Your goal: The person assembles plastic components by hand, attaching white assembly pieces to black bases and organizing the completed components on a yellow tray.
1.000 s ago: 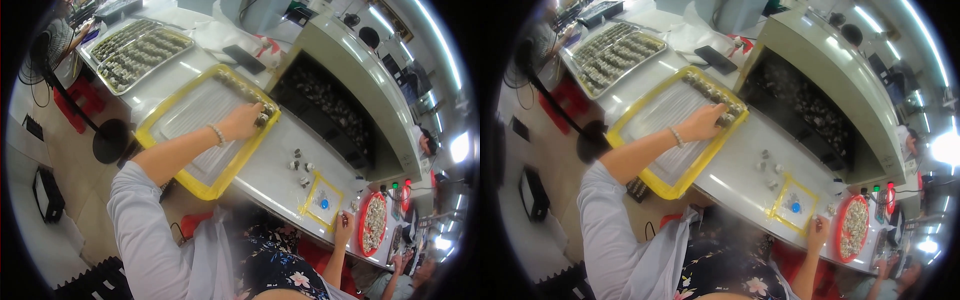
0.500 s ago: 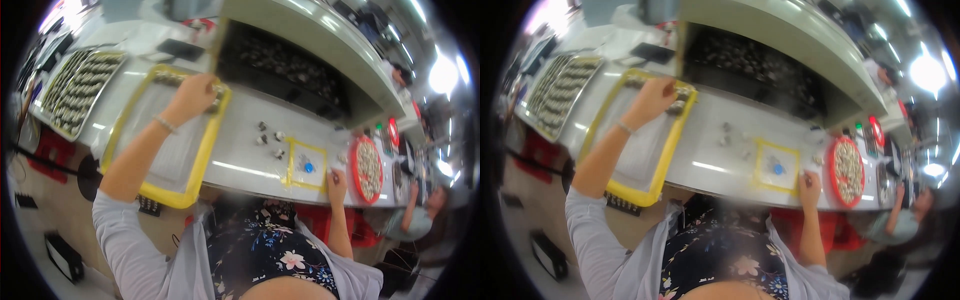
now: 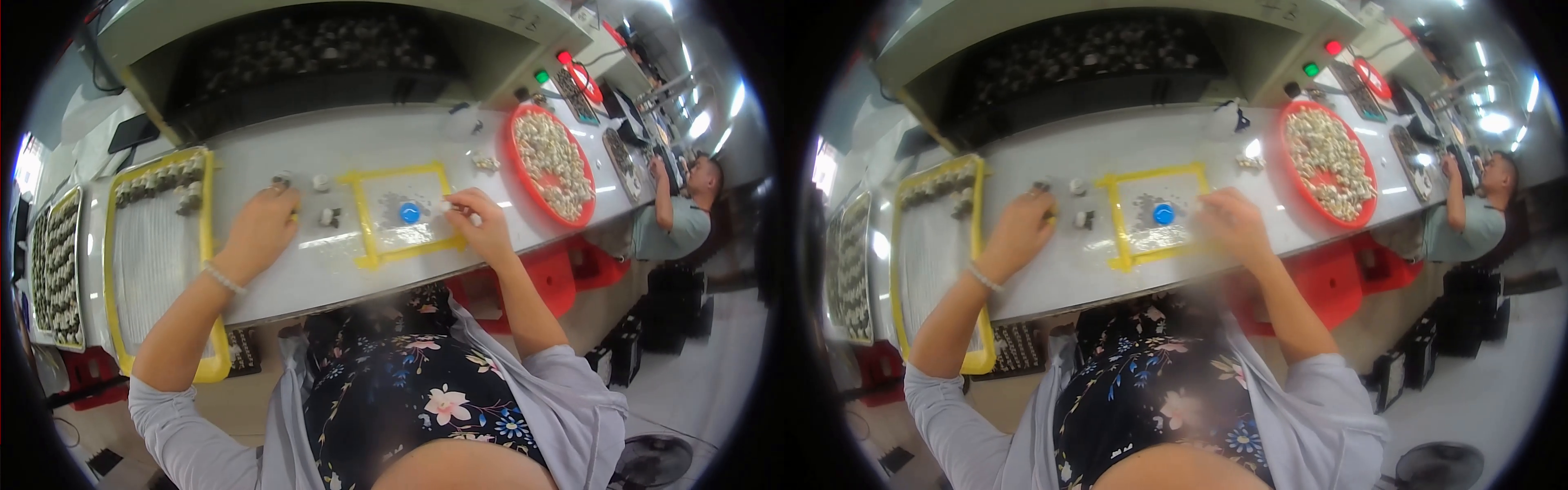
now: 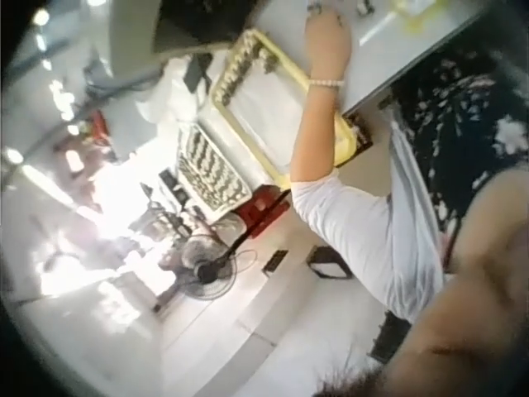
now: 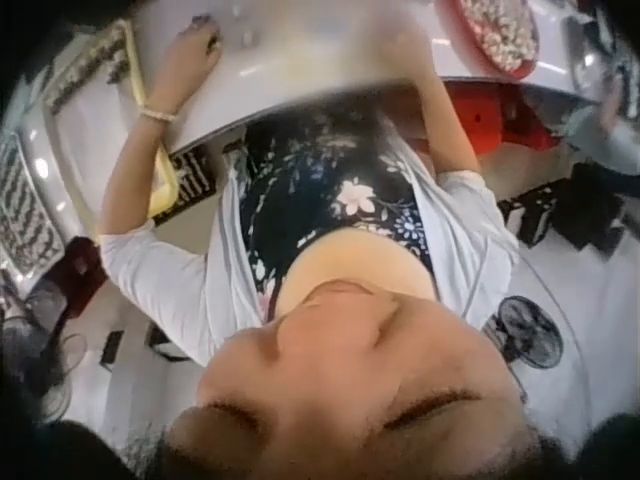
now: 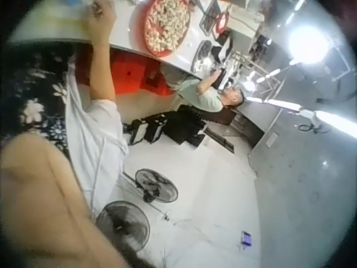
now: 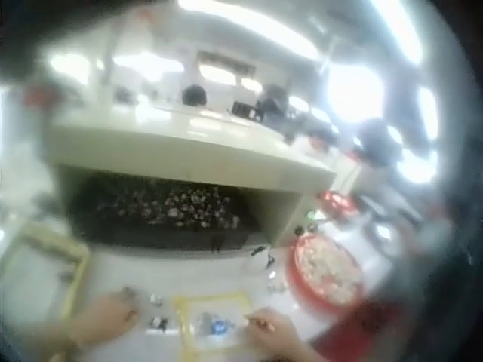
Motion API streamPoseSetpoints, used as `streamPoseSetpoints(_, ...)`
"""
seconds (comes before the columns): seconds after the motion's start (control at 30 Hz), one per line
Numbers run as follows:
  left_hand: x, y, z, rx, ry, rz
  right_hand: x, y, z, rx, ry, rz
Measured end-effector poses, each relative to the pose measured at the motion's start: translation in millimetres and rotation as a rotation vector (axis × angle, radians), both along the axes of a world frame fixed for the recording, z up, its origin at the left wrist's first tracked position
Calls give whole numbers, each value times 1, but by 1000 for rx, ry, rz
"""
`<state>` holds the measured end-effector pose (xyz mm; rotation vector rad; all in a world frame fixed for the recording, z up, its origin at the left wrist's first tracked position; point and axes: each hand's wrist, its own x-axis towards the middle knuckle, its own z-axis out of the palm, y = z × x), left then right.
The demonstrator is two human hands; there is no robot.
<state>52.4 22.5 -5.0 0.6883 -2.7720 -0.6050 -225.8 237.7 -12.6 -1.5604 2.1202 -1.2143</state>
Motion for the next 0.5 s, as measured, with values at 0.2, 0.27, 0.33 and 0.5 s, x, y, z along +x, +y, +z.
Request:
streamPoseSetpoints(0.2,4,24,33,289,-35,241,11,-21,19,51,50,250)
streamPoseSetpoints(0.27,8,42,29,532,155,322,8,-25,20,57,89,298)
streamPoseSetpoints(0.33,11,62,25,771,352,403,5,-28,21,73,202,331)
streamPoseSetpoints(0.5,6,105,-3,625,571,253,4,-36,21,125,266,390)
